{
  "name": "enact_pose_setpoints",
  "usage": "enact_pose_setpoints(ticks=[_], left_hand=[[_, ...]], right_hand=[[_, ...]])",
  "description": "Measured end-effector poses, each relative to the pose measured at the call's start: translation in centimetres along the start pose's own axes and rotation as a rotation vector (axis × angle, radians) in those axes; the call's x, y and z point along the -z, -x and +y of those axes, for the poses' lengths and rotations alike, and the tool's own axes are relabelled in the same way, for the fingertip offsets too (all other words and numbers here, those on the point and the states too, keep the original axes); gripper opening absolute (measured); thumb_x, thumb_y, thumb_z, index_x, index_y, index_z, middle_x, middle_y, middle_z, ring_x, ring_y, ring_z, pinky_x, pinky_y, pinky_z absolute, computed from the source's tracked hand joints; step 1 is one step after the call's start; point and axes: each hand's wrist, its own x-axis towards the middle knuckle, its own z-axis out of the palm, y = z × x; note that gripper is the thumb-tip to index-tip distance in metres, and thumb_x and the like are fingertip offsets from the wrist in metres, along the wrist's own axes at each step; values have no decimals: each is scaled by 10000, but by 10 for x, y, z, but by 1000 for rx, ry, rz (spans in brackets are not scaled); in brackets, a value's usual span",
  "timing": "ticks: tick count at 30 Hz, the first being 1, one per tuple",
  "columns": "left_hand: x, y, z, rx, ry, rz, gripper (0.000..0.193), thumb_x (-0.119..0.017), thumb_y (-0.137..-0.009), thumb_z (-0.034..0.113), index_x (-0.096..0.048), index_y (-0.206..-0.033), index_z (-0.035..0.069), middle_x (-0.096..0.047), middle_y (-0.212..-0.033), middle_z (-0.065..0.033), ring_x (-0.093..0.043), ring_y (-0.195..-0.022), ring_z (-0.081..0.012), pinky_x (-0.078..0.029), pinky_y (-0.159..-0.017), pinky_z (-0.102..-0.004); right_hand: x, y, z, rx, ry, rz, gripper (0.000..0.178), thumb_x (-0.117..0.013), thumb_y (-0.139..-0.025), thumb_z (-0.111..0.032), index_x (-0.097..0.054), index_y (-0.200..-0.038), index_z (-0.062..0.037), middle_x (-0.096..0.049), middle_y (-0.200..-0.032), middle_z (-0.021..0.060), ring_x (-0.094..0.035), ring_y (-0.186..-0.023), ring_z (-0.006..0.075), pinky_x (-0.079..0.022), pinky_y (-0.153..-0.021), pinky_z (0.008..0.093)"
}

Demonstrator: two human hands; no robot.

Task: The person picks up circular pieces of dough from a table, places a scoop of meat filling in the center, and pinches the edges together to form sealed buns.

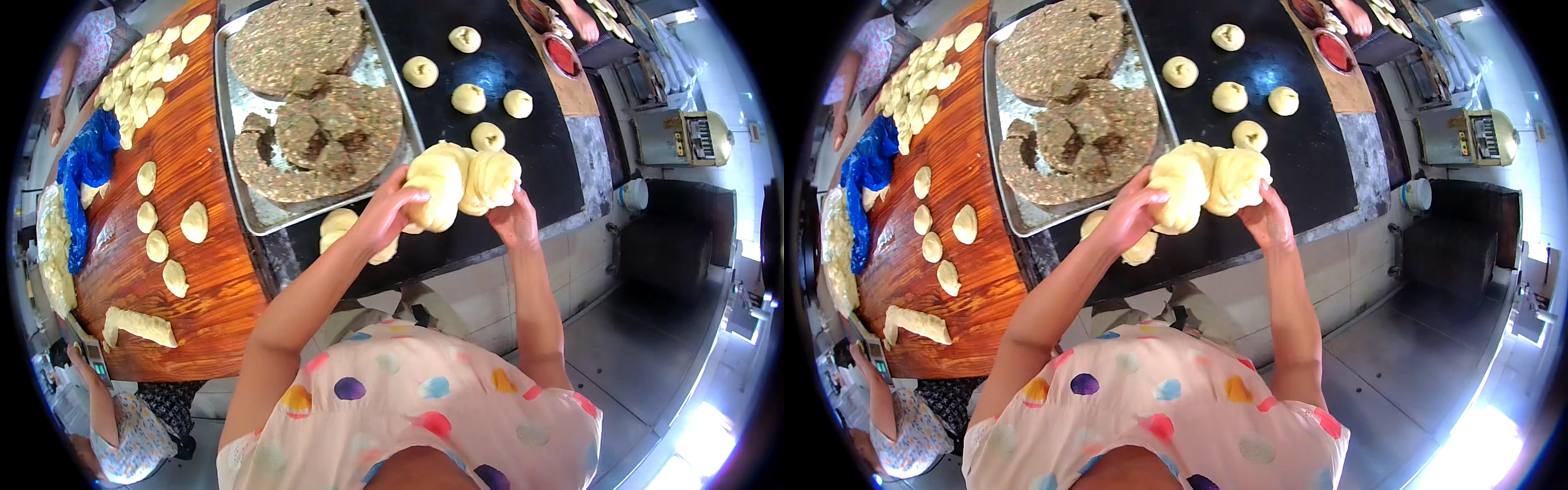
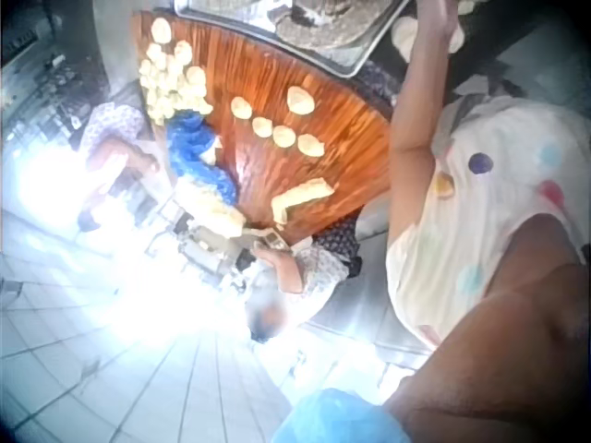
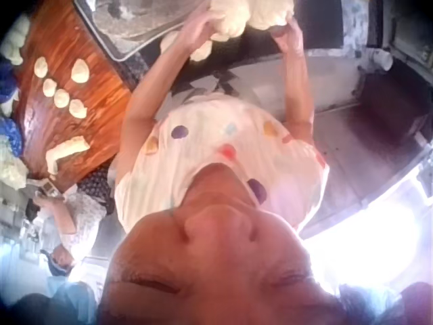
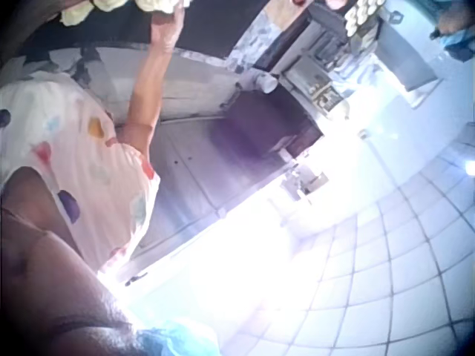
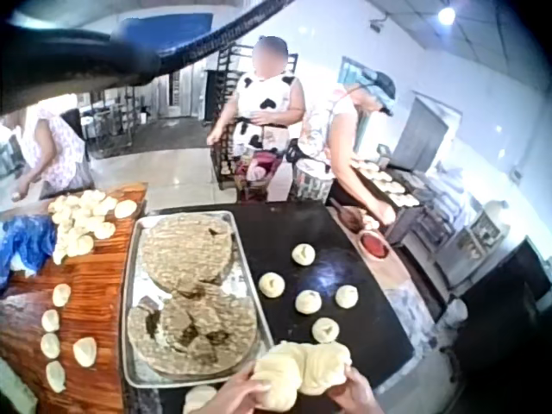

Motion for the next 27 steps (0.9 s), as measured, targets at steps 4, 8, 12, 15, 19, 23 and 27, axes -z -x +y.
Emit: enact_pose_setpoints(ticks=[4,8,12,15,19,23,27], left_hand=[[19,-77,-105,-70,-763,332,690,-715,-797,208,-396,-1359,-33,-504,-1297,-191,-558,-1124,-253,-491,-905,-358],[31,-56,-123,-304,-927,381,549,-708,-828,147,-480,-1316,39,-556,-1193,-140,-588,-974,-180,-499,-824,-316],[48,6,-66,-320,-763,509,276,-665,-887,120,-629,-1159,85,-632,-895,-12,-588,-789,-76,-497,-682,-260],[86,66,6,-350,-748,800,248,-641,-904,103,-644,-1152,89,-611,-840,16,-556,-755,-61,-462,-657,-225],[183,164,102,-518,-947,1305,190,-632,-886,129,-694,-1042,42,-711,-870,-68,-670,-803,-136,-528,-695,-288],[297,228,193,-579,-905,1416,261,-632,-882,177,-664,-1093,26,-684,-966,-103,-640,-860,-170,-504,-765,-318],[386,231,294,-573,-773,1459,321,-645,-887,178,-625,-1149,-7,-651,-1012,-67,-615,-892,-129,-513,-773,-269]], right_hand=[[124,-28,-2,-87,593,385,508,-632,-931,-340,-511,-1330,-51,-599,-1241,82,-562,-1161,201,-470,-978,387],[160,-12,4,-78,332,381,449,-590,-972,-191,-450,-1367,-30,-567,-1268,100,-593,-1127,238,-517,-941,351],[174,-7,6,-37,445,448,508,-623,-944,-153,-440,-1401,-30,-545,-1303,102,-574,-1138,223,-490,-960,344],[184,-15,6,230,666,728,436,-626,-922,-96,-501,-1333,-17,-567,-1242,79,-580,-1077,183,-488,-928,315],[78,-36,-3,434,839,615,333,-610,-930,-84,-557,-1249,-1,-586,-1224,77,-589,-1063,161,-510,-881,280],[-76,-88,33,418,815,278,311,-617,-933,-114,-581,-1217,10,-622,-1197,85,-610,-1047,156,-511,-887,286],[-231,-173,111,282,944,-67,330,-611,-946,-171,-575,-1223,5,-616,-1200,84,-609,-1072,176,-509,-885,305]])
